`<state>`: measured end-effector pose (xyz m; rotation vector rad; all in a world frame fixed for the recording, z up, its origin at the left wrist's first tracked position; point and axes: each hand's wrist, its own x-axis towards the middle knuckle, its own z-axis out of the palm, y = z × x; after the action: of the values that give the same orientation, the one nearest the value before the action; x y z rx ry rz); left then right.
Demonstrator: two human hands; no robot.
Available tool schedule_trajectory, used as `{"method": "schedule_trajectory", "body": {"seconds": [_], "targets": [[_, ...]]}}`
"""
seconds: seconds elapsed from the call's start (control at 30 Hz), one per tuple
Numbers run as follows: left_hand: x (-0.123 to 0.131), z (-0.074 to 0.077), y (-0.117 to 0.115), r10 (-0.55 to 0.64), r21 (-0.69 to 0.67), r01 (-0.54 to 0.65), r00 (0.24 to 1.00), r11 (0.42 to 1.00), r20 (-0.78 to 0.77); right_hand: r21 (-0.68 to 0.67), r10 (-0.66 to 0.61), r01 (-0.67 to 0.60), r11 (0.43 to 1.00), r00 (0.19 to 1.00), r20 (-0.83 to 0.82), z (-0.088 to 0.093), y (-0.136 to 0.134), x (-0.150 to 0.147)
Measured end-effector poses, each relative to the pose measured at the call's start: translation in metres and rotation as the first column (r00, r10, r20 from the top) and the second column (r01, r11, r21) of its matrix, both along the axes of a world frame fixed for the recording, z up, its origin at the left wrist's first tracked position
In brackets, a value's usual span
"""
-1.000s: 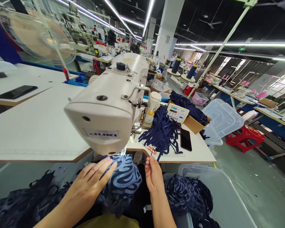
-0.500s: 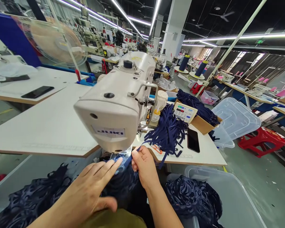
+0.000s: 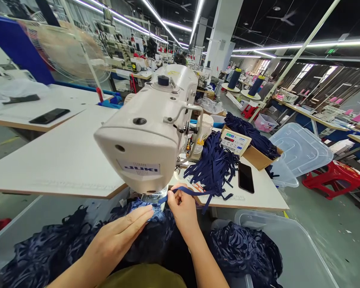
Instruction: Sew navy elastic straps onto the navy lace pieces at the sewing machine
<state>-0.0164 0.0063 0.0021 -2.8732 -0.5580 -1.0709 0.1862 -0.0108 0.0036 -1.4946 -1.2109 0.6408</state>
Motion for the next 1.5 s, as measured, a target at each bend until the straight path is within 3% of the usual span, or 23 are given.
{"method": "schedule_trajectory", "body": {"seconds": [0.3,0.47,0.77,0.97,1.07,1.2,1.33,1.5], "targets": [[0.015,0.006,0.002,0.060,0.064,-0.062,0.998,0.996,0.033,-0.058,0.103,-0.114,0.992,0.982,-0.155,-0.007,0.001,-0.002],[0.016,0.006,0.006,0.006,0.142,-0.003,1.000,0.990,-0.017,-0.089,0.116,-0.131,0.987,0.980,-0.162,-0.002,0.000,-0.001],[0.018,-0.005,0.003,0.031,0.120,-0.031,0.999,0.992,0.008,-0.096,0.138,-0.150,0.984,0.984,-0.115,0.004,0.002,0.001],[0.018,0.015,-0.002,0.086,0.104,-0.073,0.988,0.992,-0.129,-0.156,0.123,-0.142,0.977,0.984,-0.127,0.010,-0.002,-0.001],[0.021,0.021,-0.005,0.104,0.093,-0.090,0.982,0.992,-0.159,-0.169,0.064,-0.077,0.983,0.995,-0.082,0.010,-0.003,-0.003],[0.028,0.015,-0.010,0.164,0.125,-0.146,0.976,0.981,-0.147,-0.155,0.013,-0.009,0.988,1.000,0.025,0.009,0.005,-0.003],[0.037,0.004,-0.014,0.280,0.200,-0.253,0.952,0.947,-0.123,-0.119,0.070,-0.062,0.991,0.995,0.069,0.010,0.021,0.001],[0.046,0.001,-0.015,0.346,0.243,-0.328,0.937,0.913,-0.037,-0.036,0.162,-0.160,0.986,0.985,0.055,0.015,0.034,0.001]]}}
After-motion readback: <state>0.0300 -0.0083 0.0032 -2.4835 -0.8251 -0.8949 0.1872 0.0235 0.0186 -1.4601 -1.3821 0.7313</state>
